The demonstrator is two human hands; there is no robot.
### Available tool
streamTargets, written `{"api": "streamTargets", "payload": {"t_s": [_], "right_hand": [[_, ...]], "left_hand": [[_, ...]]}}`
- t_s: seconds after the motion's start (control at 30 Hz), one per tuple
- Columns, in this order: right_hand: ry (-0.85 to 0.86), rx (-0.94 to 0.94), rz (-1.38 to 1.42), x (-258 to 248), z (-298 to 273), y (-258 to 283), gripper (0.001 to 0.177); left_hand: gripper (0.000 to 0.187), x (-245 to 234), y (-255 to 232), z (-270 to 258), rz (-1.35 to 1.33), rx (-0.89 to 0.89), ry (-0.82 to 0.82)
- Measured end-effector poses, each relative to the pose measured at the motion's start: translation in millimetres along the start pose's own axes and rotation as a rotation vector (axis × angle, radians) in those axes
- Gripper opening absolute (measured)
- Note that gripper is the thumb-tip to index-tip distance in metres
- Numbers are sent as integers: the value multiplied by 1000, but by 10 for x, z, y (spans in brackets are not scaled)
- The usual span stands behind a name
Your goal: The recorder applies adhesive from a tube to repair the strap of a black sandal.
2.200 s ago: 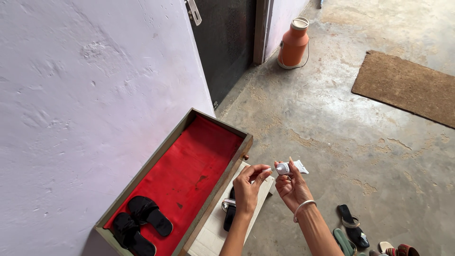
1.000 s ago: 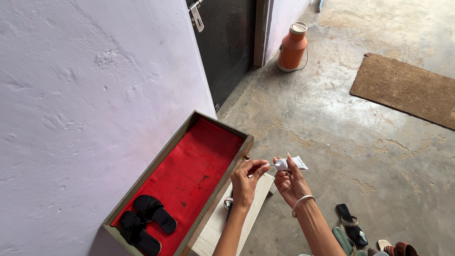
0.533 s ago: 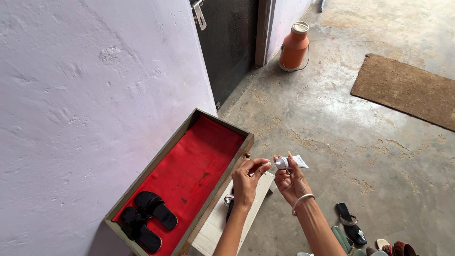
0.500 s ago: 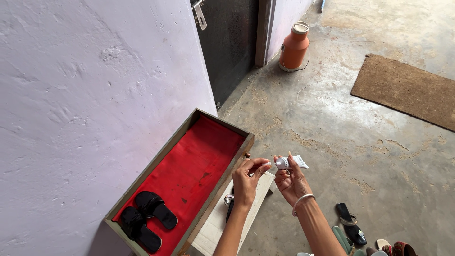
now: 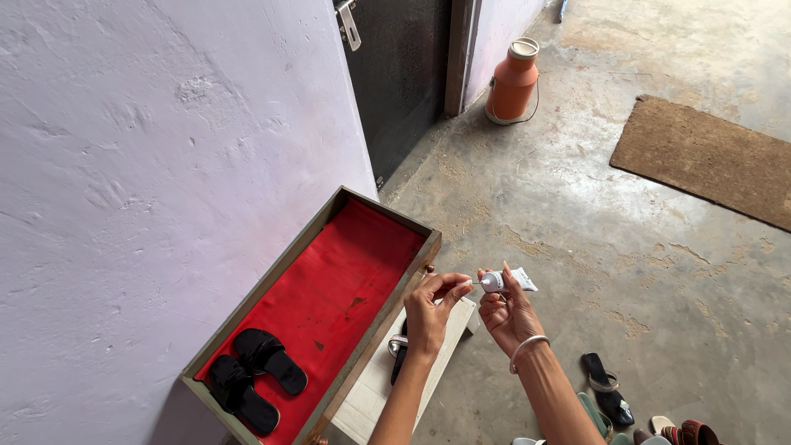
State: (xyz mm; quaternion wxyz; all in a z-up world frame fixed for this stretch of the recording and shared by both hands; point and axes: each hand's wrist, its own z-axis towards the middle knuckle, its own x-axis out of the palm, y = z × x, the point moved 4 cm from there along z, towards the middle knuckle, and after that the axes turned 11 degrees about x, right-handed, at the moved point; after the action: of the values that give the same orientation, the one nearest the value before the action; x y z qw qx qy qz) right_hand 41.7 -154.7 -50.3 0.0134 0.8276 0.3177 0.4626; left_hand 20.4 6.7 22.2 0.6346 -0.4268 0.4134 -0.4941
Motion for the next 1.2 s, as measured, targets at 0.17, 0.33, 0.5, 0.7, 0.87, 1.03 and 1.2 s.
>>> {"api": "streamTargets", "payload": {"t_s": [0.17, 0.33, 0.5, 0.7, 0.87, 1.03, 1.2], "right_hand": [[-2, 5, -2, -1, -25, 15, 36], [17, 19, 8, -37, -15, 2, 37], [17, 6, 18, -75, -12, 0, 37], [12, 11, 42, -81, -31, -18, 37], [16, 12, 49, -108, -21, -29, 36], [7, 9, 47, -97, -50, -29, 36], [-2, -5, 22, -120, -53, -42, 36]], "left_hand": [[22, 11, -14, -2, -12, -9, 0], [22, 3, -69, 7, 32, -6, -6], [23, 23, -55, -14, -38, -6, 4], [22, 27, -46, -37, -27, -19, 11], [22, 33, -46, -43, -9, -19, 22], [22, 26, -49, -42, -8, 20, 23], [18, 4, -116, -43, 79, 1, 61]]}}
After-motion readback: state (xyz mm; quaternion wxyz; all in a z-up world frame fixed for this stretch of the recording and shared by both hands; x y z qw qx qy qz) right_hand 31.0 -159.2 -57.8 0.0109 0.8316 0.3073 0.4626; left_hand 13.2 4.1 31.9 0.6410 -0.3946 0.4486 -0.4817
